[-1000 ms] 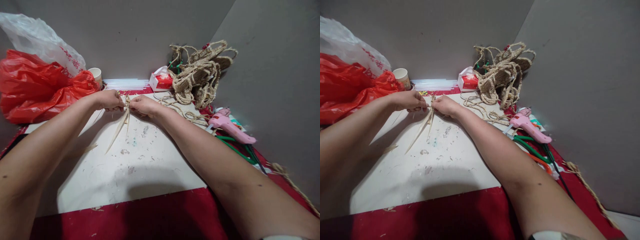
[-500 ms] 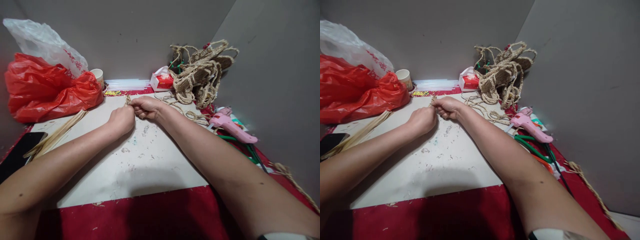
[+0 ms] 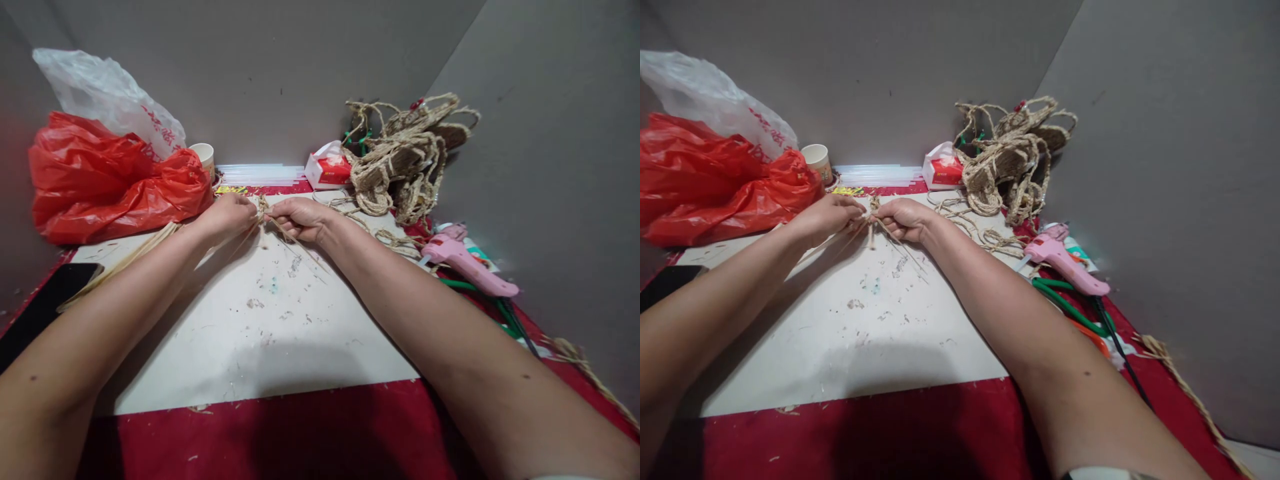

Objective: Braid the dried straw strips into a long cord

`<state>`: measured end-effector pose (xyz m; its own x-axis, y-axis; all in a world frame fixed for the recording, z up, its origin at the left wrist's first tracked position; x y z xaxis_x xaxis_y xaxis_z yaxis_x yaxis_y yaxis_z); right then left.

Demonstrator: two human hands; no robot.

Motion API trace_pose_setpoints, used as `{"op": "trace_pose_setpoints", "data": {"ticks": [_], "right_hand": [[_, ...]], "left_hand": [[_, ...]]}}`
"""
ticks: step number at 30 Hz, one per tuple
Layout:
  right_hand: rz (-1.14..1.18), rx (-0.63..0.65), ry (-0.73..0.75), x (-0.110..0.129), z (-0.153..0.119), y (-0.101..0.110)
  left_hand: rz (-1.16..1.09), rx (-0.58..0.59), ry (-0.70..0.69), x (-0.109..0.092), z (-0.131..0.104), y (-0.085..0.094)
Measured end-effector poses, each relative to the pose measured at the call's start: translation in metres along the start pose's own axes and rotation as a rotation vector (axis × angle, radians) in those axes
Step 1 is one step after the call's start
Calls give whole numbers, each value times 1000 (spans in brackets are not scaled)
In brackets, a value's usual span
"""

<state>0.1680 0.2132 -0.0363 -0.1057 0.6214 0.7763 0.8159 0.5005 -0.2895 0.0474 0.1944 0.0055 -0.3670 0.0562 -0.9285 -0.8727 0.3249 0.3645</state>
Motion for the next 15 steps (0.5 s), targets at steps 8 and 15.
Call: {"op": "trace_pose_setpoints", "data": {"ticks": [8,15], "right_hand": [[-9,15,2,2,-1,5],[-145,17,6,2,-4,4]], "left_hand": [[-244,116,89,12,17,-14],[-108,109,27,10,18,-7]]}}
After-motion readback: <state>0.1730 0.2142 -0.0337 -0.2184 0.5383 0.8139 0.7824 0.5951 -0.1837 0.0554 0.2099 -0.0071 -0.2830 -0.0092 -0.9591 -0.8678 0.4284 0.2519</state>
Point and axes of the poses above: each hand's wrist, its own z-axis towards the middle knuckle, its own y-axis out of the back of the hand, x = y × z, the point moved 5 cm from there along z, towards the middle knuckle, and after that the axes turned 12 degrees about -y, right-handed, at the moved point
